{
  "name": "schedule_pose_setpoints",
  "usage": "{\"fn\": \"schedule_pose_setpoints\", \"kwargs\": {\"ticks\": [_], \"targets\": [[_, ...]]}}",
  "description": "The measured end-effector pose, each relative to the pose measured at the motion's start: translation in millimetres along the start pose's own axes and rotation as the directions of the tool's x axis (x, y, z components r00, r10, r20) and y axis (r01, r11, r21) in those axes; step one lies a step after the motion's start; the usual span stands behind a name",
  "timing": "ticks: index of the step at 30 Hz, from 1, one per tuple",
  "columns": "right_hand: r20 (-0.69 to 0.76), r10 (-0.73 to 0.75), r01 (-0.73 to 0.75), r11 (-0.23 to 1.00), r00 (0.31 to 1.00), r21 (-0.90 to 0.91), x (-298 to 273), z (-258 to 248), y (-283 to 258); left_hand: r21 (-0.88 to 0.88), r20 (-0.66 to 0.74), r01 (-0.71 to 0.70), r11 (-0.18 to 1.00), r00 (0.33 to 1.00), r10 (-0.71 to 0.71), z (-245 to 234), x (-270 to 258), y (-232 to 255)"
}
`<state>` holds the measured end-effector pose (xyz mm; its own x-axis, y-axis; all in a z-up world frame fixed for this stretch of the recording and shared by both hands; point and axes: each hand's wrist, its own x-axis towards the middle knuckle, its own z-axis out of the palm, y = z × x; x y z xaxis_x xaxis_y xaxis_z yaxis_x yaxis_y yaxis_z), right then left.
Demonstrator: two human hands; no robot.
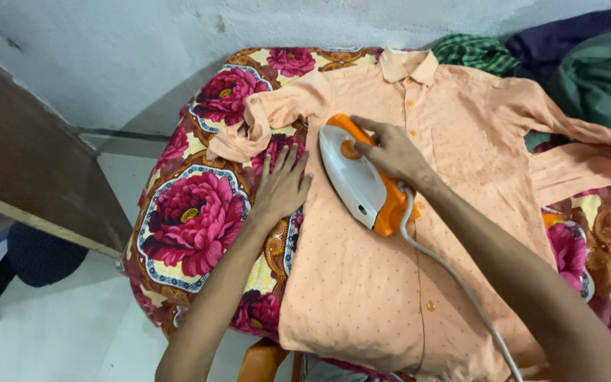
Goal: The person lays a peach-colored long-sleeved shirt flat on a floral-patterned table, smooths it out, and irons the front body and sleeves using a white and orange iron. The person moves the iron back and forth across the fabric to remove wrinkles.
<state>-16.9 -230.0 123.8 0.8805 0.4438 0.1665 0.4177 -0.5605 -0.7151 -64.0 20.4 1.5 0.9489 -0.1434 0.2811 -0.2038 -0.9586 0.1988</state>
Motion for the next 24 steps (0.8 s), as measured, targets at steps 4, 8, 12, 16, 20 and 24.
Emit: {"fn": "schedule_pose_setpoints", "kwargs": {"ticks": [4,8,12,16,20,24], "targets": [[0.047,0.07,-0.069,0.997,0.996,-0.028,-12.1,-5.3,0.2,-0.04,-0.014,0.002,0.999,1.0,-0.002,2.3,0.3,2.0],[0.03,-0.008,0.01,0.996,1.0,-0.089,-23.9,-9.4,2.0,-0.028,-0.024,0.0,1.0,1.0,-0.001,3.7,0.9,-2.0],[-0.02,0.061,-0.062,0.994,0.998,-0.091,-19.9,-13.4,5.5,-0.009,-0.041,-0.013,1.0,0.999,0.013,6.8,0.1,-2.3],[-0.045,0.092,-0.096,0.991,0.995,-0.092,-0.4,-10.2,1.1,-0.017,-0.038,-0.005,1.0,0.999,0.005,5.6,0.1,-1.7],[-0.035,0.056,-0.056,0.998,0.998,-0.005,11.8,2.5,-3.9,-0.026,-0.041,0.0,1.0,0.999,-0.001,4.7,0.7,-1.9],[0.006,0.064,-0.064,0.998,0.998,-0.013,4.8,5.1,-5.9,-0.031,-0.067,-0.003,1.0,0.998,0.001,4.6,0.1,-0.9]]}}
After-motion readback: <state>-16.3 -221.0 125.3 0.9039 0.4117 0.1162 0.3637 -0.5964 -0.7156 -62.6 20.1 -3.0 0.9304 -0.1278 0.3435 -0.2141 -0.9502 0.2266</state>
